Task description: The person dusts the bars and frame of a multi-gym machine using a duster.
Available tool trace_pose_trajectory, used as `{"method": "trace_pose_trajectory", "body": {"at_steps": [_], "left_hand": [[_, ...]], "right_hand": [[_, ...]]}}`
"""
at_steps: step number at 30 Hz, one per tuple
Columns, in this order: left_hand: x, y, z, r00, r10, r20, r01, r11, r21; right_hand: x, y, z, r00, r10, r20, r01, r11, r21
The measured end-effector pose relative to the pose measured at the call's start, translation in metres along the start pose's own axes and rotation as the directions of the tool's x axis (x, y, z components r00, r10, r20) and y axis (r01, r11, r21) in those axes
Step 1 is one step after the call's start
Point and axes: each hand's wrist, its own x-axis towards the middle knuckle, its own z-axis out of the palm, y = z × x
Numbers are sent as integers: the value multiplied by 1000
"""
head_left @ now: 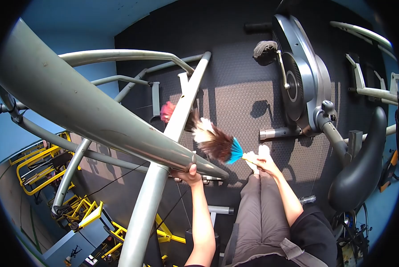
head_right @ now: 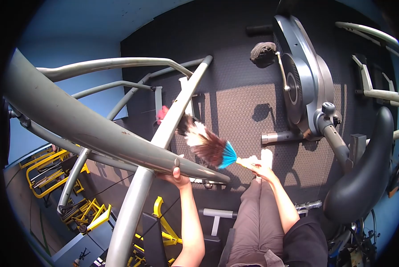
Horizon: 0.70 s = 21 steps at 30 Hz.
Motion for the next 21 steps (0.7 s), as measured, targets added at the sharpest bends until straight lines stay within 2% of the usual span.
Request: {"method": "trace_pose_trajectory", "body": {"at_steps": [3, 5, 7, 10, 12, 13, 15, 17, 19, 21], "left_hand": [[2, 7, 8, 999, -25, 26, 27, 998, -53], [3, 7, 8, 1000, 6, 21, -4, 997, -79], [1, 6, 11, 1000, 7, -10, -8, 996, -92], [1, 0, 9, 999, 17, -35, -20, 994, -104], [1, -1, 6, 999, 23, -33, -26, 994, -104], [0, -1, 7, 999, 27, -34, -30, 995, -96], [2, 0, 8, 999, 36, -31, -38, 996, -83], [0, 2, 10, 998, -19, -64, 13, 995, -98], [-2, 0, 7, 998, -16, -67, 11, 997, -78], [-2, -2, 9, 997, -11, -79, 5, 997, -71]], "right_hand": [[23, -26, -11, 993, -75, -86, 70, 996, -58], [41, -50, -8, 993, -97, -60, 102, 992, 72], [65, -68, -1, 982, -172, -73, 168, 984, -52], [76, -99, 11, 981, -186, -59, 179, 978, -104], [79, -112, 6, 987, -155, 47, 161, 970, -182], [84, -119, 0, 987, -157, 45, 163, 969, -187], [96, -131, -11, 952, -306, 7, 296, 913, -282], [121, -150, -17, 941, -337, -23, 317, 905, -282], [155, -168, -16, 879, -452, -151, 305, 777, -550], [204, -182, -8, 827, -527, -194, 276, 682, -677]]}}
